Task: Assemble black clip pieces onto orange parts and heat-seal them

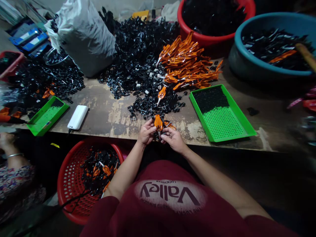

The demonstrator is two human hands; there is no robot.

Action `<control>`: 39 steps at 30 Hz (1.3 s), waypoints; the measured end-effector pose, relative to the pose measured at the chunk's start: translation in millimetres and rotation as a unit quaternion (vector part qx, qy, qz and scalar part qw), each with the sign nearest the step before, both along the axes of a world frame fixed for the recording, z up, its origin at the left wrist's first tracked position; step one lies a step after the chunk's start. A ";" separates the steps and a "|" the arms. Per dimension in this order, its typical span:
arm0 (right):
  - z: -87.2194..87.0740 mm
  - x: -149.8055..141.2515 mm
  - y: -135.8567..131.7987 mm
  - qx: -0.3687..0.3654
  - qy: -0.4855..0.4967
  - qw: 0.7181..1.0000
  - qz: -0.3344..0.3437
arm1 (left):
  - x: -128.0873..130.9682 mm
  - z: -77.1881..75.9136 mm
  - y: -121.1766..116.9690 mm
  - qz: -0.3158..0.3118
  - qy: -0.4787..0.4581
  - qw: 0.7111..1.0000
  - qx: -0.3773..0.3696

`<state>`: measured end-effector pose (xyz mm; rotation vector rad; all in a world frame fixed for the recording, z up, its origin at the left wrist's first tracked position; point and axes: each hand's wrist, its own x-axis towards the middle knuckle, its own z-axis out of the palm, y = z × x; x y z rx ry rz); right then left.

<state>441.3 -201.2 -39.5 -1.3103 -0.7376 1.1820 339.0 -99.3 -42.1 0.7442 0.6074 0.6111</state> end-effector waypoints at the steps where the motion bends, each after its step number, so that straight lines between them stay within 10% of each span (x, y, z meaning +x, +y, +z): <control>1: 0.1 -0.1 0.0 0.000 -0.001 1.000 -0.001 | 0.2 0.1 -0.1 0.000 -0.001 1.000 0.000; 17: 0.3 1.3 1.4 0.002 -0.067 0.998 0.018 | 1.3 4.2 -6.7 0.028 0.007 0.999 0.026; 24: 1.5 -1.8 -0.8 -0.023 -0.094 0.995 -0.009 | -98.3 24.8 13.5 0.170 0.081 0.980 0.069; 30: 7.2 -9.9 -0.1 -0.039 -0.109 0.993 -0.002 | -240.4 6.4 10.9 0.393 0.374 0.836 0.083; 33: 8.0 -11.5 0.4 -0.049 -0.113 0.992 -0.011 | -293.0 -8.0 0.8 0.332 0.575 0.747 0.037; 39: 9.1 -12.3 -1.6 -0.062 -0.129 0.990 -0.013 | -329.6 -22.4 -9.5 0.302 0.678 0.670 0.014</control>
